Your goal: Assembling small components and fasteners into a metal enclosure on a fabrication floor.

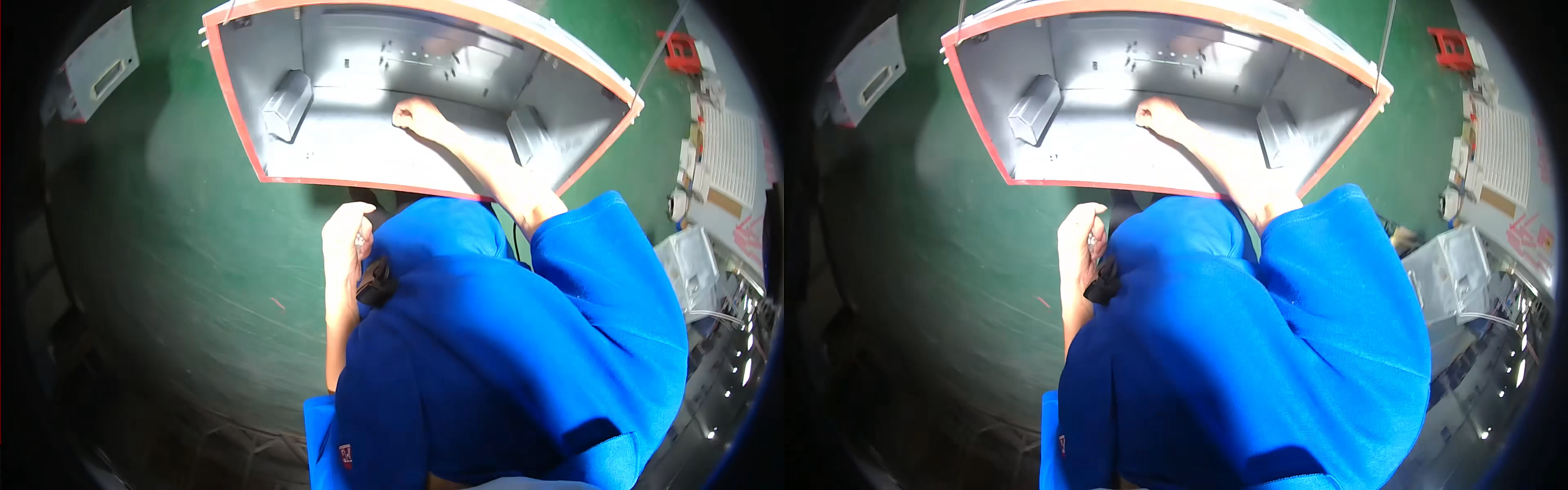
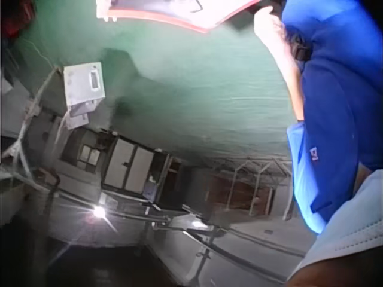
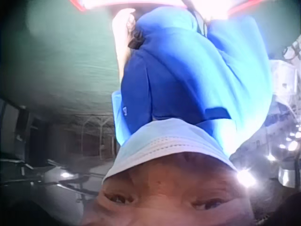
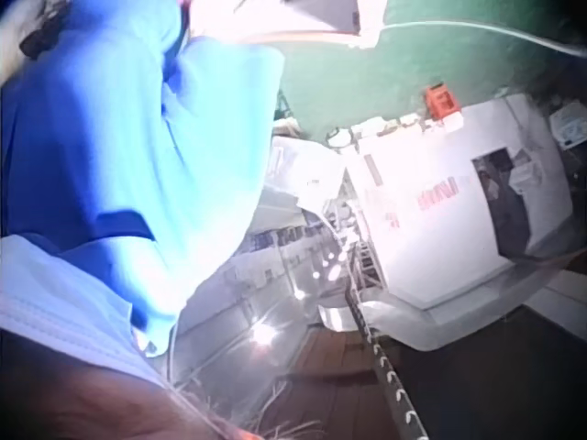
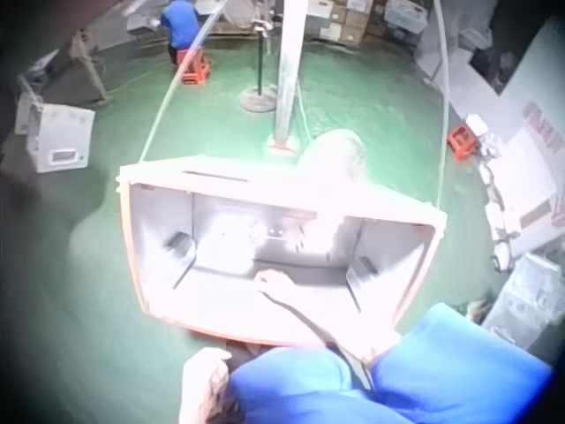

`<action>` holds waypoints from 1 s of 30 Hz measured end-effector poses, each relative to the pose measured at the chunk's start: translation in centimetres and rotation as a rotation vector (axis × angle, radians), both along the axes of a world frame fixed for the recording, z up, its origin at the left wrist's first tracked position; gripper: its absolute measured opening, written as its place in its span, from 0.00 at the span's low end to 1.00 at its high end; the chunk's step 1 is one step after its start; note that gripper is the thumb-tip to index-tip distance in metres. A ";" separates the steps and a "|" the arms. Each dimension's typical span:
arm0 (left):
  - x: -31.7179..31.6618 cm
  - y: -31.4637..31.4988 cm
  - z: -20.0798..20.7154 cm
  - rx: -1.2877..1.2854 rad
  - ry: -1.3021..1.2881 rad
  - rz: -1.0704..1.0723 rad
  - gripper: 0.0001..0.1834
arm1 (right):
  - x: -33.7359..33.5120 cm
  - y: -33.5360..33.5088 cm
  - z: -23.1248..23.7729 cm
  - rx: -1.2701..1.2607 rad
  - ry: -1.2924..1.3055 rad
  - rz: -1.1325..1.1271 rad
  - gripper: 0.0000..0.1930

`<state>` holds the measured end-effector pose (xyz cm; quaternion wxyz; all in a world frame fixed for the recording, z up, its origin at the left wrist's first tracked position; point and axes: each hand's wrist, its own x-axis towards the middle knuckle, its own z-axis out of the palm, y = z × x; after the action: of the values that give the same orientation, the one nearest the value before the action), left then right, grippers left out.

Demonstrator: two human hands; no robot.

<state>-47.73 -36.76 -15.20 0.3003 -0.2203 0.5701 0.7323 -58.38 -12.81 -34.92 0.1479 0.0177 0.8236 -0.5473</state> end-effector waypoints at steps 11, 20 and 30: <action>-4.6 -2.0 -0.3 0.514 -0.264 0.097 0.10 | -1.4 0.2 0.1 0.007 -0.236 0.123 0.04; -5.9 -0.1 1.5 0.863 -0.178 0.276 0.21 | -1.2 -0.9 2.3 0.113 -0.056 0.079 0.04; -5.5 -1.8 3.9 0.831 0.119 0.162 0.23 | -1.8 -2.4 3.2 -0.035 -0.287 0.096 0.05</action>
<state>-53.20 -38.52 -11.33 0.2719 -0.0820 0.2237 0.9324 -60.15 -15.18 -31.70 0.2904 0.0536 0.7844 -0.5455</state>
